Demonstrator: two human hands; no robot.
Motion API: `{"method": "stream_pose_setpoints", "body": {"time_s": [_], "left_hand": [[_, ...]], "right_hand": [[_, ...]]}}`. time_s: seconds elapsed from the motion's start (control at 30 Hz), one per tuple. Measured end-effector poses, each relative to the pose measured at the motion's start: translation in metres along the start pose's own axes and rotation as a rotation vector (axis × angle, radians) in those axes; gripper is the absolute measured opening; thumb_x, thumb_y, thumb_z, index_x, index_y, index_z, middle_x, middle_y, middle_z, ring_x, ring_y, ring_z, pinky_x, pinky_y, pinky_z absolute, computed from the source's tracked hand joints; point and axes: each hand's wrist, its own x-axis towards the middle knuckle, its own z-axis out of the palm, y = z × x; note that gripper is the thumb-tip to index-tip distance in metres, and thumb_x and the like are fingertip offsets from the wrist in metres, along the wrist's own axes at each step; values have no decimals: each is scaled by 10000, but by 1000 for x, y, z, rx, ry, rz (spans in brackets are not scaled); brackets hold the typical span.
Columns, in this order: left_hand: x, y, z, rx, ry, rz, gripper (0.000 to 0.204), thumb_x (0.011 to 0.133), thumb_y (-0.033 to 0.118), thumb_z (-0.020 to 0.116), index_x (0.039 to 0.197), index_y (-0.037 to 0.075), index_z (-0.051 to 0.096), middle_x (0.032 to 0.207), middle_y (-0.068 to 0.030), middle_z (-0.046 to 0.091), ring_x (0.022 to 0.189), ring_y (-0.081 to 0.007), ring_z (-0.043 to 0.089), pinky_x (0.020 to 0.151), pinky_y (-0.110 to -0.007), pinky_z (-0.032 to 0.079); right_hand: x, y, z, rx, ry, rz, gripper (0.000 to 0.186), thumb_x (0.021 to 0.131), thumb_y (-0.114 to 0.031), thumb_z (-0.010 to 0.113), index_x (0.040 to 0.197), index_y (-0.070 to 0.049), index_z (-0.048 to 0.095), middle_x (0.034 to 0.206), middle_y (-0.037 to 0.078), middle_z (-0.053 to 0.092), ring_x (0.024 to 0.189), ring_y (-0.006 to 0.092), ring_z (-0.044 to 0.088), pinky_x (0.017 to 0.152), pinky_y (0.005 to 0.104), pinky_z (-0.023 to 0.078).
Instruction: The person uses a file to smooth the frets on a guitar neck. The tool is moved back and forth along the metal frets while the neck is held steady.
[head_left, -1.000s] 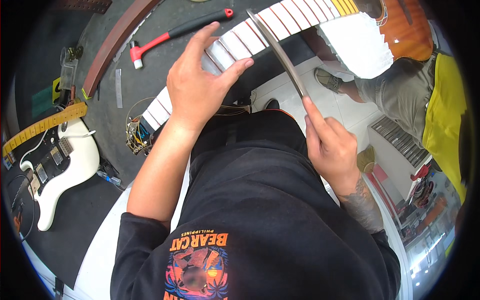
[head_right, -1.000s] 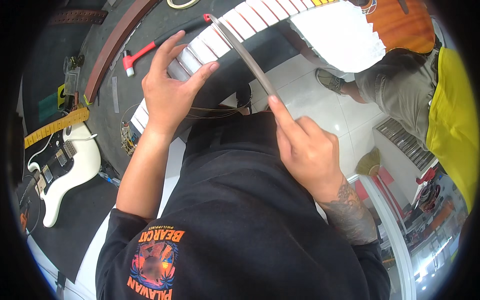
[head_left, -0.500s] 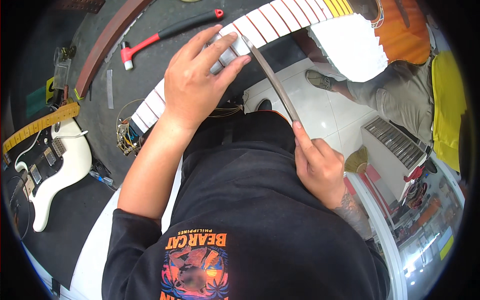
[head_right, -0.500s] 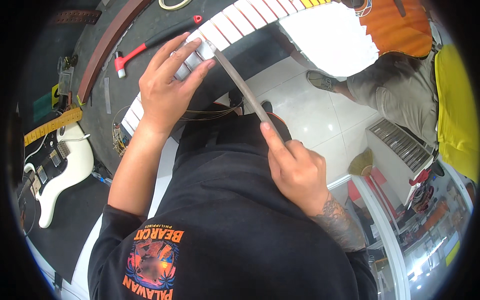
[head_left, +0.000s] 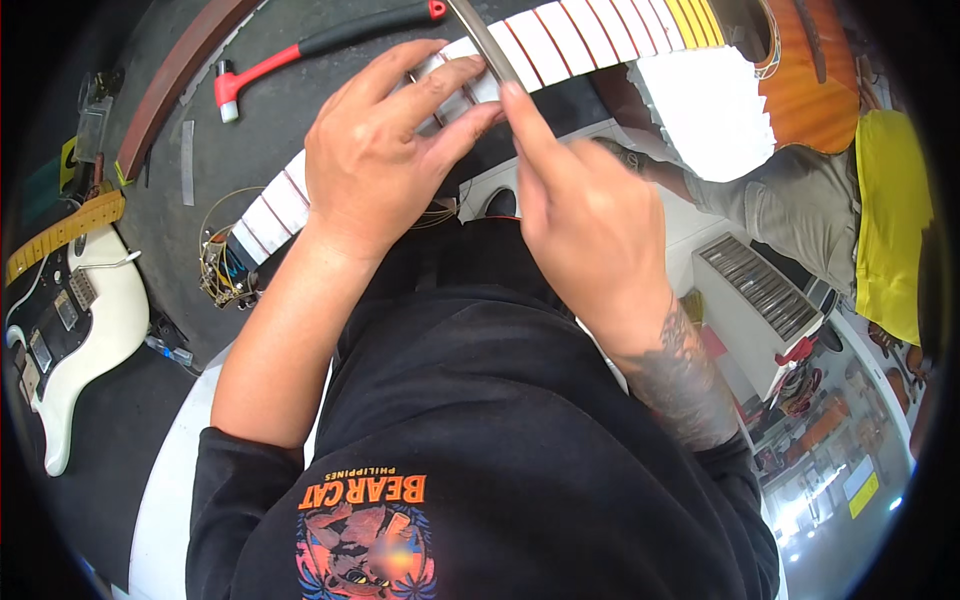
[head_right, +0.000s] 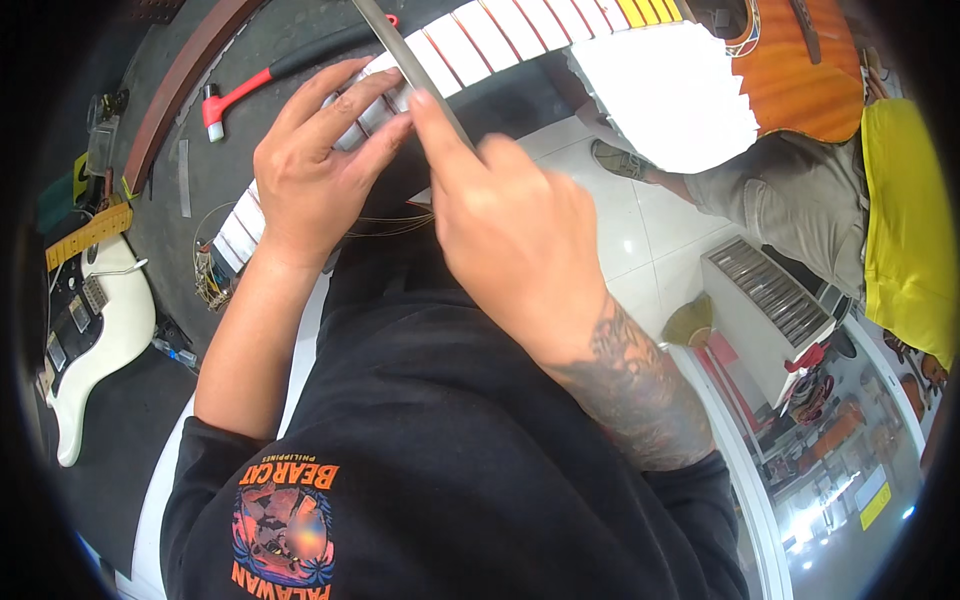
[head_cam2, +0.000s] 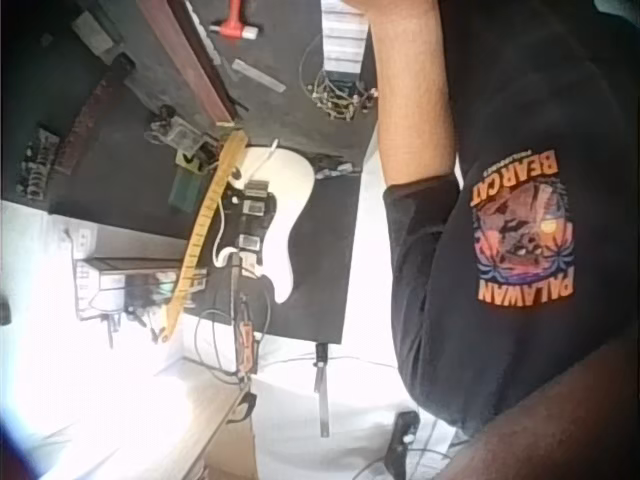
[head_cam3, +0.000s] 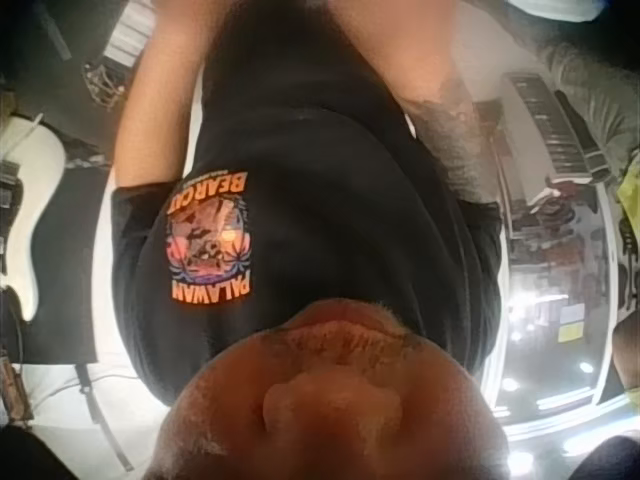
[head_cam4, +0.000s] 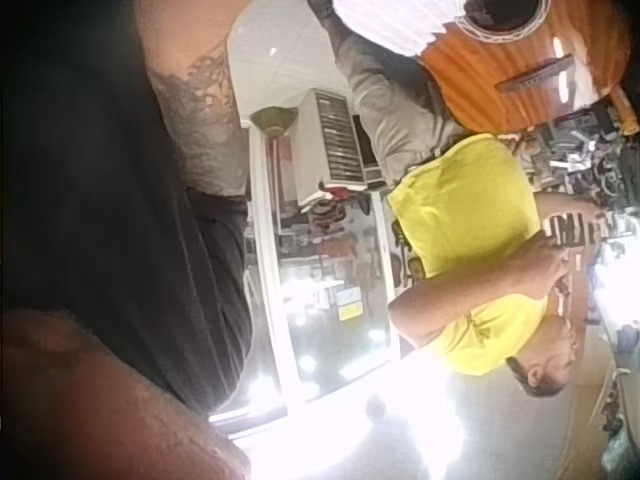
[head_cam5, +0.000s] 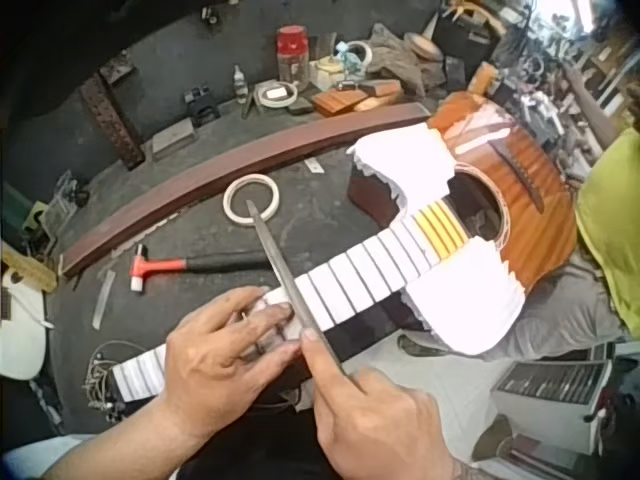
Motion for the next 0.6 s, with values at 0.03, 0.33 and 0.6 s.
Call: {"method": "stream_pose_setpoints", "body": {"time_s": [0.03, 0.33, 0.6], "left_hand": [[0, 1, -1, -5, 6, -10, 373, 740, 264, 924, 1067, 118, 820, 1163, -97, 758, 954, -244, 756, 821, -334, 605], [0, 2, 2, -35, -3, 6, 372, 749, 235, 917, 1085, 111, 817, 1157, -98, 756, 934, -245, 753, 796, -331, 603], [-1, 1, -1, -43, 0, -26, 365, 758, 226, 913, 1094, 118, 816, 1158, -96, 756, 934, -242, 755, 800, -328, 604]], "right_hand": [[-13, 2, -2, -11, 3, -21, 613, 860, -50, 734, 1447, -192, 633, 672, 50, 493, 477, 253, 560, 470, 386, 494], [-62, 16, -13, 50, 12, -52, 612, 826, 15, 750, 1415, -123, 656, 682, 34, 473, 466, 224, 527, 449, 378, 468], [-41, 13, -11, 42, -34, -28, 603, 858, -37, 746, 1438, -166, 642, 654, 44, 466, 474, 243, 556, 456, 392, 481]]}}
